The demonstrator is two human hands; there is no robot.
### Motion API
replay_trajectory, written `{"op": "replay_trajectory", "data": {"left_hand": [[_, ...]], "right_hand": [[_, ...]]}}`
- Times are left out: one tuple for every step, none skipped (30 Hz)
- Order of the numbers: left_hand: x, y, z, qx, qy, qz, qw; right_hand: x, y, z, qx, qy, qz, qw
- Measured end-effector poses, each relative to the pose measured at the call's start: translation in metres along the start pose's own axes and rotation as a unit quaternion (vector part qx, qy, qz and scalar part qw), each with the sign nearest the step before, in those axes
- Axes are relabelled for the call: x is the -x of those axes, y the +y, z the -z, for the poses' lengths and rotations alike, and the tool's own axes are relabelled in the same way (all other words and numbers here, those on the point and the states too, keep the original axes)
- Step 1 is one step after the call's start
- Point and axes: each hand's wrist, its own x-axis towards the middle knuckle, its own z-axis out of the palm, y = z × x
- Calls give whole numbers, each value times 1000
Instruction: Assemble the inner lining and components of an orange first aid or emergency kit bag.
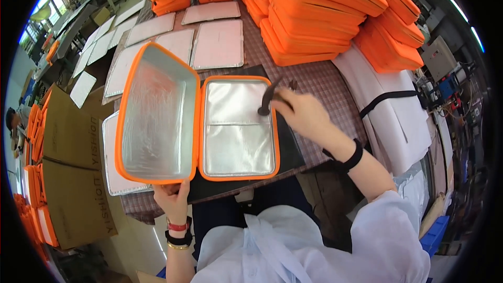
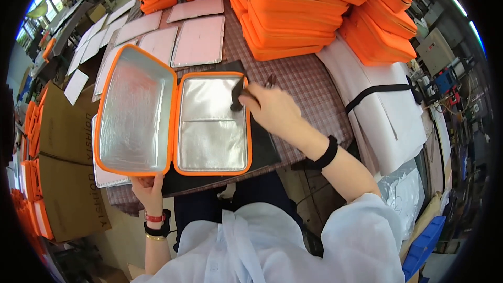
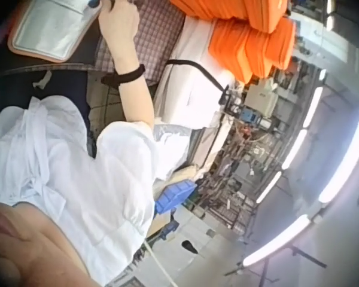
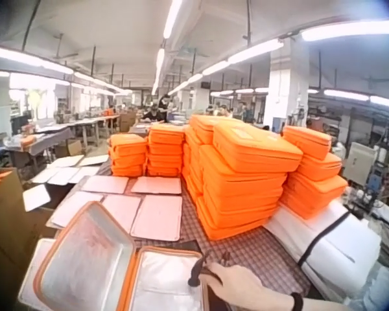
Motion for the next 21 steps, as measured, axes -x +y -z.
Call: {"op": "replay_trajectory", "data": {"left_hand": [[1, -3, 4, 1, -2, 13, 1000], [4, -4, 10, 1, -6, 29, 1000], [5, -4, 13, 0, -6, 29, 1000], [7, -3, 14, 5, -5, 30, 1000], [7, -1, 15, 12, -5, 28, 1000], [6, 1, 12, 16, -10, 25, 999], [5, 2, 7, 20, -6, 14, 1000], [3, 1, 3, 23, 2, 3, 1000], [2, 0, 1, 25, 0, -1, 1000], [3, -1, 1, 14, -3, -5, 1000], [3, -3, 0, 1, -4, -6, 1000], [4, -5, 6, -3, -7, -3, 1000], [5, -6, 13, -3, -11, 13, 1000], [5, -7, 16, -1, -13, 26, 1000], [6, -6, 15, -3, -11, 28, 1000], [7, -3, 13, -2, 4, 5, 1000], [4, 1, 6, 8, 11, -23, 1000], [3, 3, -2, 15, 7, -27, 999], [3, 3, -7, 27, 12, -18, 999], [0, 3, -5, 34, 21, -10, 999], [-1, 2, -5, 35, 24, -13, 999]], "right_hand": [[-13, -13, 15, -46, 50, 30, 997], [-22, -25, 27, -82, 109, 42, 990], [-27, -36, 36, -139, 170, 52, 974], [-29, -42, 40, -195, 230, 62, 952], [-25, -37, 32, -194, 232, 62, 951], [-17, -20, 14, -124, 210, 45, 969], [-10, -1, -4, -54, 187, 29, 980], [-7, -2, -19, 74, 38, -60, 995], [-13, 7, -16, 89, 18, -28, 995], [-23, 17, -11, 104, -3, 3, 995], [-35, 14, 0, 90, 47, 41, 994], [-42, 1, 11, 73, 93, 74, 990], [-47, -16, 24, 25, 145, 57, 987], [-51, -22, 29, -98, 216, 82, 968], [-46, -25, 26, -145, 243, 53, 958], [-38, -27, 23, -191, 268, 24, 944], [-30, -4, 7, -70, 203, 29, 976], [-24, 30, -19, 51, 134, 32, 989], [-18, 40, -31, 13, 65, -36, 997], [-28, 38, -26, 12, 69, -34, 997], [-44, 35, -13, 20, 60, 15, 998]]}}
